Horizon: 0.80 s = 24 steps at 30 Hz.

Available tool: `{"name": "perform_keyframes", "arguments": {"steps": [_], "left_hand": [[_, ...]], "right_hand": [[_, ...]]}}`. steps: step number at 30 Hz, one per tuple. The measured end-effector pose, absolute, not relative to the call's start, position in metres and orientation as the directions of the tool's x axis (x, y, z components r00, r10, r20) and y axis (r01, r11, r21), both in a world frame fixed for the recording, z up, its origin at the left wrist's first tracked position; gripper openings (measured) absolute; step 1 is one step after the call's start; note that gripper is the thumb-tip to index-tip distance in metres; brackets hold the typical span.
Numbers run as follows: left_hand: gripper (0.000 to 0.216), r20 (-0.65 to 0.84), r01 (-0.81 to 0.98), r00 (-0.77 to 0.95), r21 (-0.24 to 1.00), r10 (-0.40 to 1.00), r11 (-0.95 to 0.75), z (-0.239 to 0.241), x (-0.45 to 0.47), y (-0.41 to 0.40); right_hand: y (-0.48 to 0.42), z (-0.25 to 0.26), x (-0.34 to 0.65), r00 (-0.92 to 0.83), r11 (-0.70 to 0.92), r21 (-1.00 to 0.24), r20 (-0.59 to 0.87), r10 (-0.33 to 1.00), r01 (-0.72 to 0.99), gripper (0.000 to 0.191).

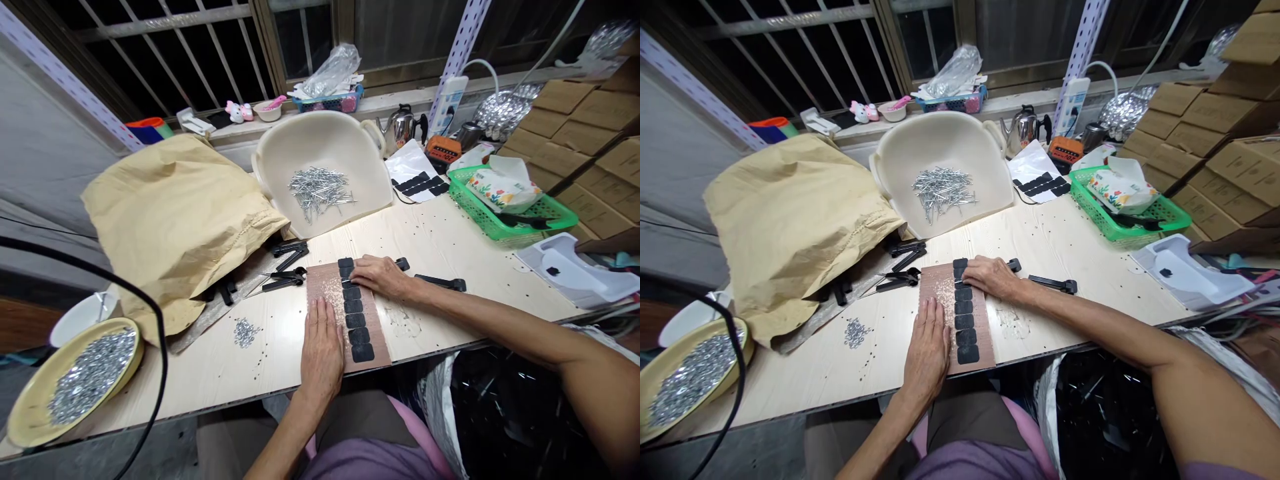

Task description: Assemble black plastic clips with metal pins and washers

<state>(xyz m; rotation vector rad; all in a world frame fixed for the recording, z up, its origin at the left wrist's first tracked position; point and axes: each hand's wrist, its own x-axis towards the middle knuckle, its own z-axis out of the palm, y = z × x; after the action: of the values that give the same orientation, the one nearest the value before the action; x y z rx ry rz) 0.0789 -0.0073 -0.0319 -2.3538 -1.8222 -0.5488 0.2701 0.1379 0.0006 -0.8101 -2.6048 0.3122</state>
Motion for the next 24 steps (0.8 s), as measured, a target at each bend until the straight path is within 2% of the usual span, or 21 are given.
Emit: {"name": "perform_keyframes", "arguments": {"steps": [5,10,11,14,16,21,24], "left_hand": [[0.05,0.351,0.952,0.222,0.122,0.91,-0.279,-0.033,0.079,-0.007],[0.047,0.352,0.959,0.208,0.108,0.912,-0.261,-0.033,0.08,-0.008],[0.047,0.351,0.96,0.21,0.104,0.913,-0.261,-0.033,0.08,-0.008],[0.048,0.351,0.961,0.209,0.1,0.913,-0.258,-0.034,0.08,-0.008],[0.049,0.354,0.959,0.208,0.109,0.912,-0.261,-0.035,0.08,-0.007],[0.053,0.35,0.96,0.207,0.107,0.914,-0.259,-0.034,0.08,-0.009],[0.051,0.333,0.965,0.189,0.112,0.924,-0.237,-0.033,0.081,-0.011]], "right_hand": [[0.145,0.001,0.269,-0.693,0.756,-0.315,0.306,0.653,0.573,0.027],[0.11,0.002,0.271,-0.856,0.895,-0.236,0.28,0.435,0.378,0.031],[0.109,0.002,0.271,-0.856,0.894,-0.248,0.28,0.435,0.373,0.03],[0.12,0.003,0.269,-0.725,0.785,-0.34,0.314,0.614,0.517,0.029],[0.126,0.003,0.266,-0.679,0.743,-0.358,0.309,0.666,0.566,0.029],[0.102,0.009,0.262,-0.851,0.863,-0.28,0.209,0.481,0.419,0.026],[0.094,0.012,0.282,-0.814,0.839,-0.286,0.238,0.53,0.463,0.025]]}}
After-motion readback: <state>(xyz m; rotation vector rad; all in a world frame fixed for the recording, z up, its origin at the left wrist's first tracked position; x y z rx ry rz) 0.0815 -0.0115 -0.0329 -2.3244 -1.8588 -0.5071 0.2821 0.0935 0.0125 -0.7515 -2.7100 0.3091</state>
